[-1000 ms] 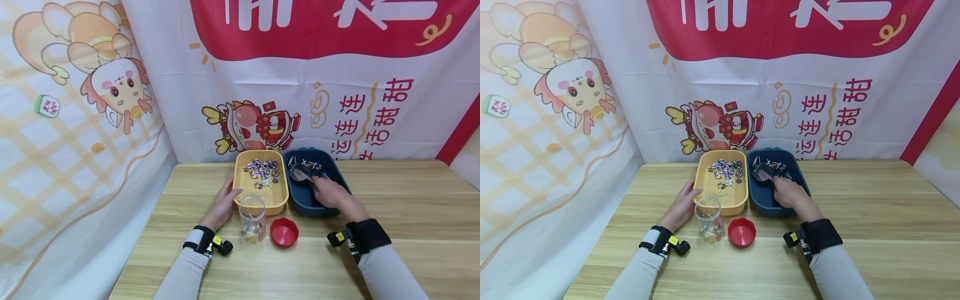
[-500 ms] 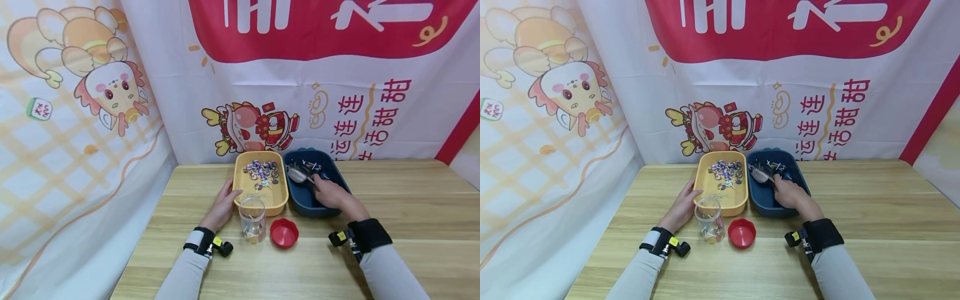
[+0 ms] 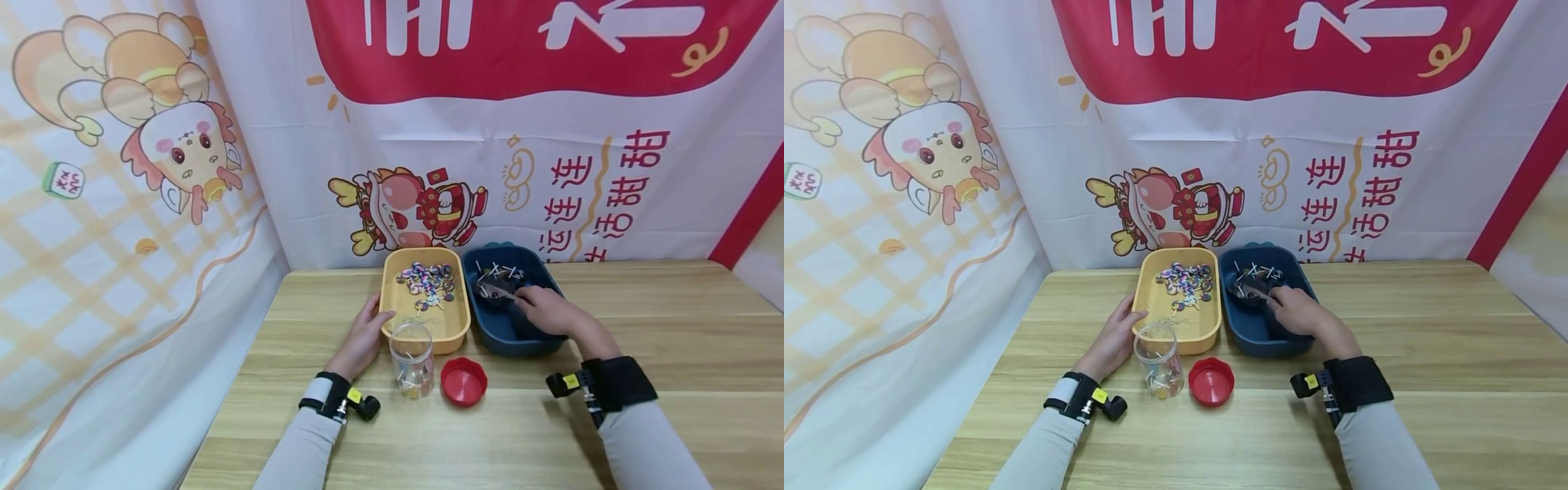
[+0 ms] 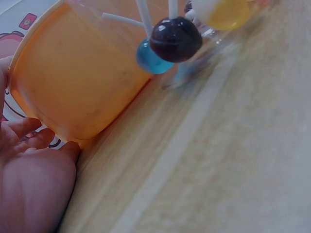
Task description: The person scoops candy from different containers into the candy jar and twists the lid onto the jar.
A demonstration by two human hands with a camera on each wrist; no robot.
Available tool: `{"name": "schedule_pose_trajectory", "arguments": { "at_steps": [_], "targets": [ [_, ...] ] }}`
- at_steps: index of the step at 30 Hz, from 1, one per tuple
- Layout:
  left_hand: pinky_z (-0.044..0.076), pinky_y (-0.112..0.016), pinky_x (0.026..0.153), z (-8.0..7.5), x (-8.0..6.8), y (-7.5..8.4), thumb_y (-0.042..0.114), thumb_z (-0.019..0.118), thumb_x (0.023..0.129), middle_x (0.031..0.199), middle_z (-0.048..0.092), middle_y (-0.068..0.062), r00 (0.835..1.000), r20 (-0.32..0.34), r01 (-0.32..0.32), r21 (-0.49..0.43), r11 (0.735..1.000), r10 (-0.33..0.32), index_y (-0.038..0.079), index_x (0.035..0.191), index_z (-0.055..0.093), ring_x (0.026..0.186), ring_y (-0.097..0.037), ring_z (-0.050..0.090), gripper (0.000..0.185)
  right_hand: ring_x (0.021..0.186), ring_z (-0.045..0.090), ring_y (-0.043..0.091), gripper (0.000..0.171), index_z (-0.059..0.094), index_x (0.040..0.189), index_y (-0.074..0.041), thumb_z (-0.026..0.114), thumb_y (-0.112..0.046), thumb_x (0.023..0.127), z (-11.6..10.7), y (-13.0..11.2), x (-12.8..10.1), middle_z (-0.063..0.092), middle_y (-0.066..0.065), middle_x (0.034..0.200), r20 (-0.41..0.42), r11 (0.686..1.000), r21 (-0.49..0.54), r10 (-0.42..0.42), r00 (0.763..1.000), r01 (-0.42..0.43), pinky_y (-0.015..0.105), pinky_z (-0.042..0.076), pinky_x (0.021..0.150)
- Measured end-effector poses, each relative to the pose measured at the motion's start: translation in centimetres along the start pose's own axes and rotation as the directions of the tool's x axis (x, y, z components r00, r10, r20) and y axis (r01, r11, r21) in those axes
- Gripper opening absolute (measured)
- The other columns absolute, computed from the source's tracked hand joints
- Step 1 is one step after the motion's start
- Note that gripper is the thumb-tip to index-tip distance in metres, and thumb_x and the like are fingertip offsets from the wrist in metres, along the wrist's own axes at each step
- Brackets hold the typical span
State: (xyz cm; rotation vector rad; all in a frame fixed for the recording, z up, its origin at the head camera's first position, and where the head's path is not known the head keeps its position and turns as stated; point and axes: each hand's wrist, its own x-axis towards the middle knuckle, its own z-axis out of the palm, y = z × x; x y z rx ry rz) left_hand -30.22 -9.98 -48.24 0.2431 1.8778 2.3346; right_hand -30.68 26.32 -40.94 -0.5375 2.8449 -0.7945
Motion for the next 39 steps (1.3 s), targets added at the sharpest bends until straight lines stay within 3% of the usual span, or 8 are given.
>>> {"name": "schedule_pose_trajectory", "arguments": {
  "at_steps": [5, 10, 16, 26, 30, 39],
  "targets": [
    [0.024, -0.042, 0.126, -0.2, 0.1, -0.2, 0.005, 0.050, 0.103, 0.170, 0.016, -0.015, 1.000, 0.011, -0.001, 0.001, 1.000, 0.001, 0.008, 0.163, 0.019, 0.155, -0.030, 0.021, 0.067, 0.088, 0.055, 0.026, 0.033, 0.063, 0.123, 0.010, 0.044, -0.013, 0.109, -0.6, 0.4, -0.4, 0.062, 0.015, 0.100, -0.021, 0.998, 0.038, -0.041, 0.999, 0.042, 0.039, 0.048, 0.076],
    [0.023, -0.041, 0.126, -0.4, 0.2, -0.3, 0.005, 0.049, 0.103, 0.171, 0.014, -0.014, 1.000, 0.015, -0.002, 0.006, 1.000, 0.002, 0.008, 0.163, 0.020, 0.156, -0.029, 0.019, 0.067, 0.091, 0.054, 0.026, 0.033, 0.062, 0.125, 0.007, 0.043, -0.015, 0.109, -0.9, 0.8, -0.5, 0.057, 0.012, 0.099, -0.024, 0.995, 0.090, -0.037, 0.999, 0.039, 0.037, 0.044, 0.075],
    [0.024, -0.040, 0.126, -0.4, 0.1, -0.3, 0.008, 0.050, 0.104, 0.171, 0.015, -0.013, 1.000, 0.014, 0.005, 0.007, 1.000, -0.005, 0.010, 0.163, 0.020, 0.156, -0.028, 0.021, 0.067, 0.068, 0.051, 0.025, 0.035, 0.056, 0.130, 0.003, 0.040, -0.022, 0.112, -1.3, 1.0, -1.0, 0.051, 0.007, 0.082, -0.002, 0.976, 0.217, 0.011, 1.000, -0.010, 0.033, 0.043, 0.058],
    [0.025, -0.041, 0.126, -0.3, 0.2, -0.4, 0.007, 0.050, 0.104, 0.170, 0.017, -0.014, 1.000, 0.019, 0.001, -0.001, 1.000, -0.001, 0.009, 0.163, 0.019, 0.155, -0.029, 0.022, 0.067, 0.056, 0.047, 0.022, 0.037, 0.056, 0.134, -0.001, 0.043, -0.026, 0.111, -3.5, -0.3, -2.7, 0.047, 0.006, 0.072, -0.074, 0.941, 0.325, -0.069, 0.995, 0.089, 0.029, 0.040, 0.048],
    [0.026, -0.041, 0.125, -0.3, 0.2, -0.3, 0.005, 0.049, 0.104, 0.170, 0.019, -0.014, 1.000, 0.012, 0.006, -0.011, 1.000, -0.006, 0.010, 0.163, 0.021, 0.155, -0.029, 0.023, 0.066, 0.054, 0.047, 0.024, 0.032, 0.061, 0.129, -0.003, 0.046, -0.025, 0.110, -4.8, -1.5, -3.8, 0.047, 0.007, 0.069, -0.117, 0.942, 0.298, -0.125, 0.985, 0.155, 0.029, 0.041, 0.047],
    [0.025, -0.040, 0.126, -0.4, 0.4, -0.3, 0.006, 0.052, 0.102, 0.169, 0.020, -0.014, 1.000, 0.006, 0.001, -0.009, 1.000, -0.001, 0.009, 0.162, 0.024, 0.155, -0.028, 0.023, 0.066, 0.054, 0.047, 0.020, 0.021, 0.068, 0.120, -0.011, 0.053, -0.017, 0.108, -6.7, -4.8, -6.7, 0.049, 0.001, 0.068, -0.215, 0.940, 0.148, -0.272, 0.938, 0.306, 0.030, 0.040, 0.047]
  ]
}}
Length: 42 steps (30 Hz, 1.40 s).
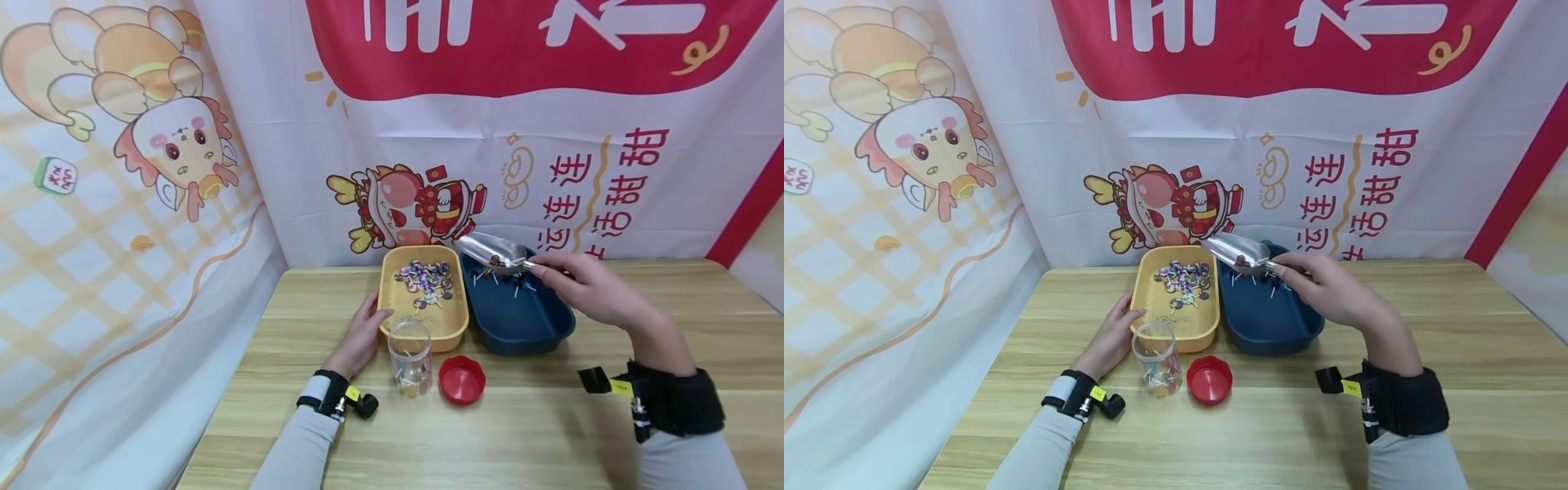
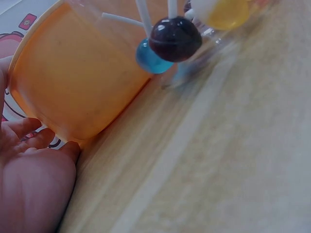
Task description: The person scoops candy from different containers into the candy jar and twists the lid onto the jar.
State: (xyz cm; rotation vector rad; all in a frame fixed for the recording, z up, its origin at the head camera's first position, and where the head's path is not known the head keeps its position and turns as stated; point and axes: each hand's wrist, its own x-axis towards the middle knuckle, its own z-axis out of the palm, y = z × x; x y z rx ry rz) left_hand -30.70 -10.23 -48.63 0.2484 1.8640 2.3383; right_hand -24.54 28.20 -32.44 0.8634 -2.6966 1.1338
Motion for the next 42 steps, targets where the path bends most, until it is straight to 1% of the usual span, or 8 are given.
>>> {"name": "schedule_pose_trajectory", "arguments": {
  "at_steps": [5, 10, 12, 17, 24, 29, 33, 42],
  "targets": [
    [0.025, -0.040, 0.126, -0.1, 0.1, -0.1, 0.008, 0.052, 0.103, 0.170, 0.021, -0.012, 1.000, -0.005, 0.014, 0.016, 1.000, -0.014, 0.012, 0.162, 0.025, 0.154, -0.027, 0.024, 0.065, 0.053, 0.046, 0.016, 0.025, 0.069, 0.126, -0.012, 0.056, -0.017, 0.106, 0.0, -2.5, -0.6, 0.048, -0.001, 0.069, 0.038, 0.998, -0.047, -0.043, 0.998, 0.045, 0.027, 0.040, 0.046],
    [0.026, -0.039, 0.125, -0.2, 0.3, -0.1, 0.008, 0.050, 0.104, 0.170, 0.020, -0.011, 1.000, 0.007, 0.010, 0.024, 1.000, -0.011, 0.011, 0.163, 0.023, 0.154, -0.026, 0.025, 0.065, 0.059, 0.049, 0.014, 0.025, 0.072, 0.125, -0.014, 0.061, -0.015, 0.103, 0.1, -4.3, -1.1, 0.051, -0.003, 0.075, 0.083, 0.995, -0.061, -0.075, 0.994, 0.080, 0.025, 0.042, 0.050],
    [0.026, -0.039, 0.125, -0.2, 0.4, -0.1, 0.008, 0.050, 0.104, 0.170, 0.019, -0.011, 1.000, 0.017, 0.005, 0.022, 1.000, -0.005, 0.010, 0.163, 0.022, 0.154, -0.027, 0.025, 0.065, 0.061, 0.050, 0.013, 0.024, 0.074, 0.123, -0.016, 0.063, -0.015, 0.102, 0.3, -4.8, -1.2, 0.053, -0.006, 0.074, 0.100, 0.993, -0.063, -0.094, 0.991, 0.101, 0.024, 0.043, 0.050],
    [0.027, -0.039, 0.125, -0.2, 0.4, -0.1, 0.007, 0.051, 0.103, 0.170, 0.017, -0.013, 1.000, 0.019, 0.003, 0.003, 1.000, -0.003, 0.009, 0.163, 0.020, 0.154, -0.028, 0.024, 0.068, 0.054, 0.047, 0.008, 0.020, 0.076, 0.118, -0.020, 0.066, -0.022, 0.101, 1.0, -5.9, -1.1, 0.052, -0.015, 0.066, 0.159, 0.989, -0.080, -0.114, 0.981, 0.128, 0.023, 0.041, 0.048],
    [0.025, -0.041, 0.126, -0.2, 0.5, -0.1, 0.006, 0.051, 0.103, 0.171, 0.015, -0.013, 1.000, 0.017, 0.003, 0.003, 1.000, -0.003, 0.009, 0.163, 0.021, 0.155, -0.029, 0.021, 0.067, 0.060, 0.054, 0.006, 0.022, 0.078, 0.116, -0.019, 0.066, -0.029, 0.101, 1.4, -6.7, -0.8, 0.063, -0.015, 0.077, 0.227, 0.987, -0.100, -0.098, 0.969, 0.123, 0.021, 0.042, 0.050],
    [0.025, -0.040, 0.126, -0.2, 0.3, 0.0, 0.007, 0.051, 0.103, 0.170, 0.016, -0.013, 1.000, 0.014, 0.009, 0.006, 1.000, -0.009, 0.010, 0.163, 0.021, 0.155, -0.028, 0.022, 0.067, 0.062, 0.057, 0.006, 0.023, 0.078, 0.115, -0.018, 0.067, -0.030, 0.100, 1.5, -6.8, -0.8, 0.068, -0.015, 0.084, 0.235, 0.988, -0.098, -0.093, 0.967, 0.119, 0.021, 0.044, 0.050],
    [0.024, -0.041, 0.126, -0.3, 0.3, -0.1, 0.006, 0.051, 0.103, 0.170, 0.015, -0.015, 1.000, 0.020, 0.003, -0.001, 1.000, -0.003, 0.008, 0.163, 0.019, 0.155, -0.030, 0.021, 0.068, 0.064, 0.058, 0.005, 0.022, 0.078, 0.115, -0.018, 0.067, -0.030, 0.100, 1.5, -6.9, -0.8, 0.070, -0.015, 0.087, 0.228, 0.987, -0.098, -0.101, 0.968, 0.126, 0.021, 0.045, 0.051],
    [0.023, -0.042, 0.126, -0.3, 0.4, -0.1, 0.005, 0.050, 0.102, 0.171, 0.014, -0.015, 1.000, 0.019, -0.007, -0.005, 1.000, 0.008, 0.007, 0.163, 0.019, 0.155, -0.031, 0.020, 0.068, 0.061, 0.056, 0.006, 0.021, 0.078, 0.115, -0.017, 0.068, -0.027, 0.100, 1.1, -7.1, -1.1, 0.063, -0.016, 0.074, 0.205, 0.987, -0.101, -0.106, 0.973, 0.129, 0.021, 0.043, 0.050]
  ]
}}
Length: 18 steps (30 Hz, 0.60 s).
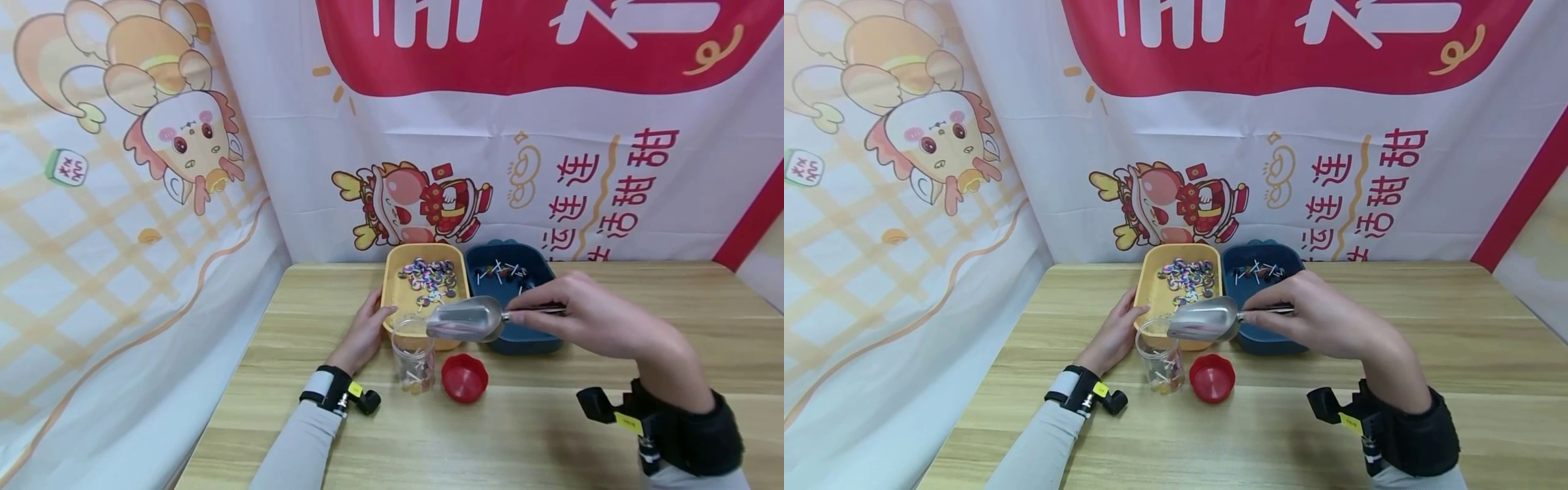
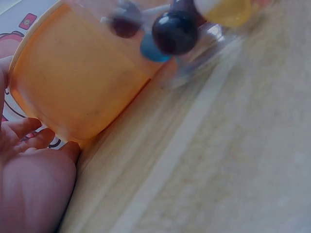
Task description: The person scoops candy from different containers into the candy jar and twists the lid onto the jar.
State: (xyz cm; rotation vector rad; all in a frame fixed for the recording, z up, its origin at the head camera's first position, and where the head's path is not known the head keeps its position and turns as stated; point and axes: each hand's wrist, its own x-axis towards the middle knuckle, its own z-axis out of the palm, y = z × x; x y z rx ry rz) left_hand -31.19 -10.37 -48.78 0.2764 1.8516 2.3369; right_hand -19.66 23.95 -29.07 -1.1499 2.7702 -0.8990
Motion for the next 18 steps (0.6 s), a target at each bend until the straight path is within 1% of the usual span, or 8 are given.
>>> {"name": "schedule_pose_trajectory", "arguments": {
  "at_steps": [6, 9, 10, 13, 16, 18],
  "targets": [
    [0.023, -0.040, 0.126, 0.1, -0.1, 0.1, 0.006, 0.051, 0.103, 0.171, 0.013, -0.013, 1.000, -0.013, 0.010, 0.000, 1.000, -0.010, 0.008, 0.163, 0.019, 0.156, -0.029, 0.019, 0.068, 0.067, 0.058, 0.006, 0.020, 0.079, 0.115, -0.019, 0.070, -0.025, 0.098, -0.3, 0.1, -0.4, 0.066, -0.018, 0.080, -0.032, 1.000, -0.005, -0.001, 0.999, 0.001, 0.021, 0.045, 0.053],
    [0.024, -0.039, 0.126, 0.1, -0.1, 0.1, 0.006, 0.051, 0.103, 0.171, 0.014, -0.013, 1.000, -0.016, 0.015, -0.001, 1.000, -0.015, 0.009, 0.163, 0.020, 0.156, -0.028, 0.020, 0.068, 0.069, 0.059, 0.007, 0.019, 0.079, 0.114, -0.020, 0.071, -0.023, 0.098, -0.8, 0.3, -1.0, 0.067, -0.017, 0.082, -0.053, 1.000, -0.012, 0.027, 0.998, -0.028, 0.022, 0.047, 0.055],
    [0.024, -0.040, 0.126, 0.1, -0.1, 0.1, 0.006, 0.051, 0.103, 0.171, 0.014, -0.013, 1.000, -0.014, 0.014, 0.000, 1.000, -0.014, 0.009, 0.163, 0.019, 0.156, -0.028, 0.020, 0.068, 0.070, 0.059, 0.008, 0.019, 0.078, 0.115, -0.020, 0.071, -0.023, 0.097, -1.0, 0.4, -1.4, 0.067, -0.016, 0.083, -0.053, 0.998, -0.021, 0.051, 0.997, -0.053, 0.022, 0.047, 0.055],
    [0.026, -0.039, 0.125, 0.2, -0.2, 0.1, 0.007, 0.051, 0.103, 0.171, 0.015, -0.013, 1.000, -0.014, 0.018, 0.000, 1.000, -0.018, 0.009, 0.163, 0.019, 0.155, -0.028, 0.021, 0.068, 0.077, 0.061, 0.008, 0.022, 0.077, 0.117, -0.018, 0.070, -0.026, 0.098, -1.9, 1.0, -2.5, 0.070, -0.013, 0.092, -0.028, 0.986, -0.057, 0.156, 0.987, -0.158, 0.021, 0.052, 0.063],
    [0.025, -0.039, 0.126, 0.2, -0.2, 0.1, 0.006, 0.051, 0.103, 0.171, 0.015, -0.014, 1.000, -0.014, 0.009, 0.004, 1.000, -0.009, 0.008, 0.163, 0.020, 0.155, -0.029, 0.021, 0.068, 0.081, 0.061, 0.008, 0.024, 0.077, 0.116, -0.013, 0.069, -0.027, 0.098, -2.6, 2.1, -3.4, 0.073, -0.009, 0.099, 0.019, 0.960, -0.103, 0.264, 0.964, -0.261, 0.023, 0.056, 0.067],
    [0.024, -0.039, 0.126, 0.2, -0.2, 0.1, 0.006, 0.051, 0.103, 0.171, 0.015, -0.014, 1.000, -0.016, 0.003, 0.007, 1.000, -0.003, 0.008, 0.163, 0.021, 0.156, -0.028, 0.020, 0.067, 0.080, 0.062, 0.009, 0.023, 0.078, 0.112, -0.010, 0.068, -0.026, 0.099, -2.9, 3.0, -3.6, 0.074, -0.006, 0.099, 0.048, 0.945, -0.132, 0.307, 0.950, -0.299, 0.024, 0.056, 0.067]
  ]
}}
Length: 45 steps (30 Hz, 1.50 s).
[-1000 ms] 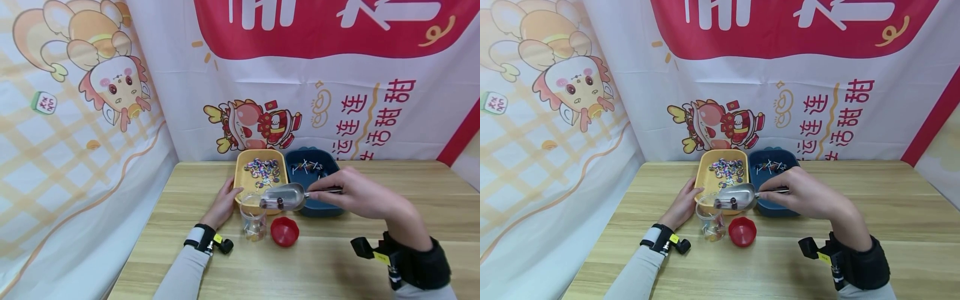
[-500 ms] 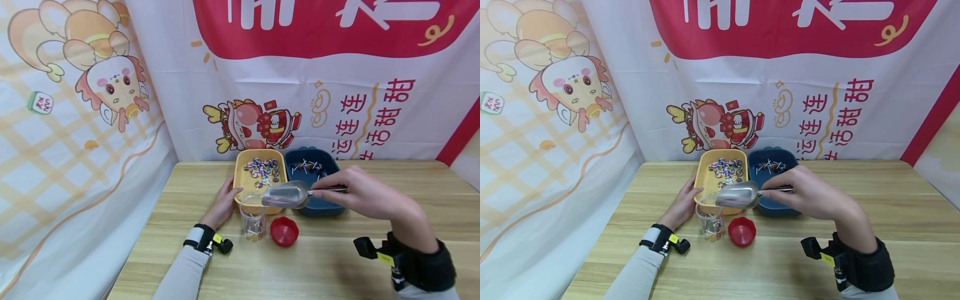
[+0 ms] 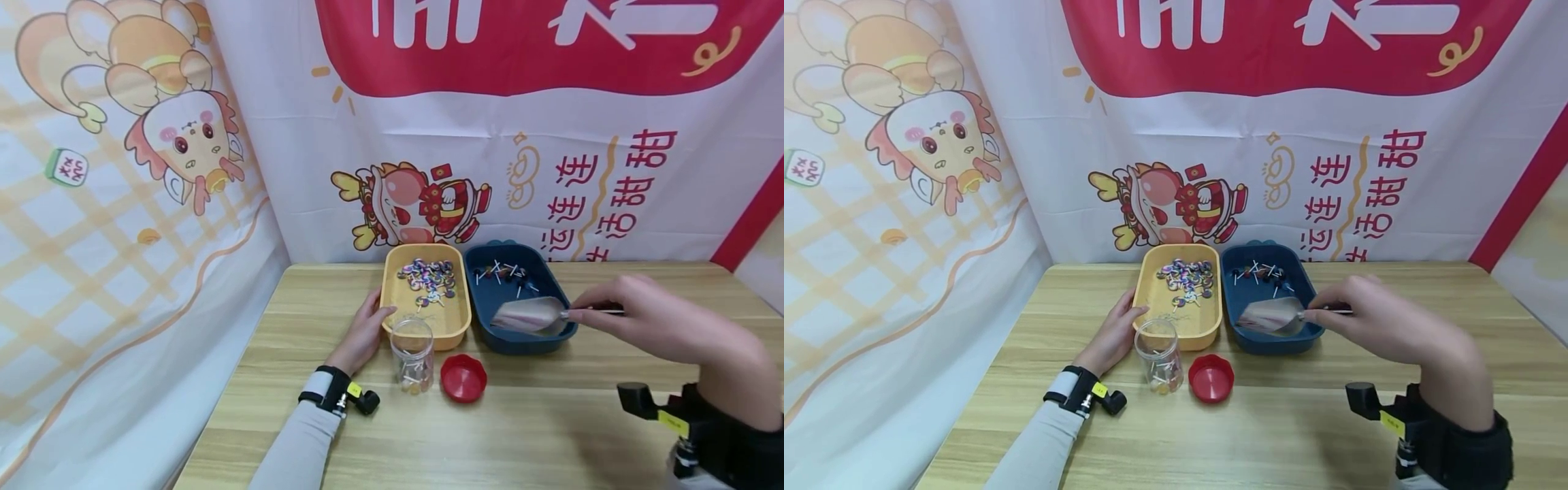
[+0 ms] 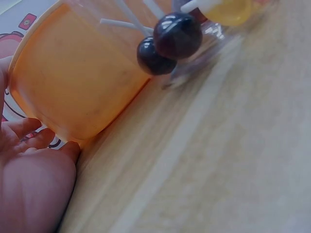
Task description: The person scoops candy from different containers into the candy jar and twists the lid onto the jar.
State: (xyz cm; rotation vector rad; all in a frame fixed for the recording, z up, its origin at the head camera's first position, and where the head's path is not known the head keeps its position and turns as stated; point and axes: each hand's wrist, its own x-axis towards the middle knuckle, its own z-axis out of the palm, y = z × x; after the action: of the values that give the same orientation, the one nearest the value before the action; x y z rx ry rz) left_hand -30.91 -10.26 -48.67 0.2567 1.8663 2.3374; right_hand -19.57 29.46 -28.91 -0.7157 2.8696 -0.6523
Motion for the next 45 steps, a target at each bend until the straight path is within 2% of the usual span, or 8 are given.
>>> {"name": "schedule_pose_trajectory", "arguments": {
  "at_steps": [5, 9, 13, 21, 29, 34, 42, 45],
  "targets": [
    [0.023, -0.041, 0.126, -0.1, -0.1, -0.2, 0.005, 0.052, 0.102, 0.170, 0.016, -0.015, 1.000, -0.013, -0.004, -0.004, 1.000, 0.004, 0.007, 0.162, 0.022, 0.155, -0.030, 0.021, 0.067, 0.072, 0.055, 0.013, 0.018, 0.079, 0.101, -0.006, 0.067, -0.019, 0.099, 0.2, 2.1, 0.8, 0.068, -0.006, 0.084, 0.056, 0.997, -0.049, 0.062, 0.996, -0.060, 0.026, 0.049, 0.061],
    [0.025, -0.040, 0.126, -0.2, -0.2, -0.4, 0.004, 0.052, 0.101, 0.170, 0.018, -0.015, 1.000, -0.022, -0.005, -0.017, 1.000, 0.005, 0.007, 0.162, 0.023, 0.155, -0.029, 0.022, 0.067, 0.062, 0.044, 0.015, 0.023, 0.076, 0.087, -0.007, 0.060, -0.014, 0.101, 1.1, 3.2, 2.1, 0.050, -0.005, 0.067, 0.071, 0.989, -0.072, 0.131, 0.989, -0.126, 0.029, 0.036, 0.054],
    [0.024, -0.040, 0.126, -0.3, -0.2, -0.4, 0.004, 0.051, 0.101, 0.170, 0.017, -0.015, 1.000, -0.021, -0.010, -0.019, 1.000, 0.010, 0.007, 0.162, 0.023, 0.155, -0.028, 0.021, 0.067, 0.061, 0.043, 0.017, 0.024, 0.068, 0.084, -0.002, 0.053, -0.009, 0.101, 2.5, 3.8, 3.8, 0.046, 0.000, 0.068, 0.072, 0.982, -0.096, 0.170, 0.983, -0.162, 0.030, 0.034, 0.054],
    [0.022, -0.040, 0.127, -0.1, -0.1, 0.0, 0.008, 0.053, 0.102, 0.171, 0.015, -0.013, 1.000, 0.000, -0.008, 0.004, 1.000, 0.008, 0.008, 0.163, 0.021, 0.156, -0.028, 0.019, 0.068, 0.059, 0.047, 0.020, 0.017, 0.056, 0.088, 0.000, 0.044, -0.004, 0.099, 4.8, 4.6, 6.6, 0.050, 0.007, 0.074, 0.119, 0.965, -0.032, 0.263, 0.958, -0.261, 0.030, 0.041, 0.051],
    [0.021, -0.040, 0.127, -0.1, 0.1, -0.1, 0.007, 0.052, 0.102, 0.171, 0.015, -0.012, 1.000, -0.001, -0.001, 0.002, 1.000, 0.001, 0.009, 0.163, 0.021, 0.156, -0.027, 0.019, 0.068, 0.064, 0.053, 0.022, 0.018, 0.060, 0.085, 0.004, 0.049, -0.003, 0.097, 6.6, 5.7, 8.7, 0.054, 0.012, 0.077, 0.038, 0.963, -0.123, 0.247, 0.968, -0.241, 0.032, 0.046, 0.056],
    [0.023, -0.040, 0.127, -0.1, 0.0, -0.1, 0.006, 0.053, 0.102, 0.170, 0.017, -0.012, 1.000, -0.017, 0.003, -0.006, 1.000, -0.003, 0.009, 0.163, 0.022, 0.155, -0.027, 0.021, 0.068, 0.066, 0.055, 0.025, 0.014, 0.062, 0.090, 0.006, 0.052, -0.002, 0.095, 8.0, 6.2, 9.9, 0.056, 0.014, 0.078, -0.014, 0.956, -0.168, 0.243, 0.970, -0.242, 0.036, 0.049, 0.060],
    [0.023, -0.041, 0.126, -0.1, 0.0, -0.1, 0.007, 0.052, 0.102, 0.170, 0.018, -0.012, 1.000, -0.017, 0.005, 0.006, 1.000, -0.005, 0.010, 0.163, 0.022, 0.155, -0.028, 0.022, 0.068, 0.065, 0.055, 0.021, 0.023, 0.064, 0.098, 0.005, 0.046, -0.008, 0.105, 9.9, 6.2, 11.2, 0.054, 0.009, 0.075, -0.044, 0.966, -0.120, 0.227, 0.973, -0.231, 0.032, 0.047, 0.058],
    [0.024, -0.040, 0.126, 0.0, 0.1, -0.1, 0.006, 0.051, 0.102, 0.170, 0.018, -0.012, 1.000, -0.012, 0.005, 0.003, 1.000, -0.005, 0.010, 0.163, 0.022, 0.155, -0.027, 0.022, 0.067, 0.064, 0.054, 0.019, 0.024, 0.064, 0.100, 0.003, 0.045, -0.010, 0.107, 10.4, 6.3, 11.5, 0.052, 0.007, 0.074, -0.025, 0.976, -0.074, 0.203, 0.979, -0.204, 0.030, 0.045, 0.057]
  ]
}}
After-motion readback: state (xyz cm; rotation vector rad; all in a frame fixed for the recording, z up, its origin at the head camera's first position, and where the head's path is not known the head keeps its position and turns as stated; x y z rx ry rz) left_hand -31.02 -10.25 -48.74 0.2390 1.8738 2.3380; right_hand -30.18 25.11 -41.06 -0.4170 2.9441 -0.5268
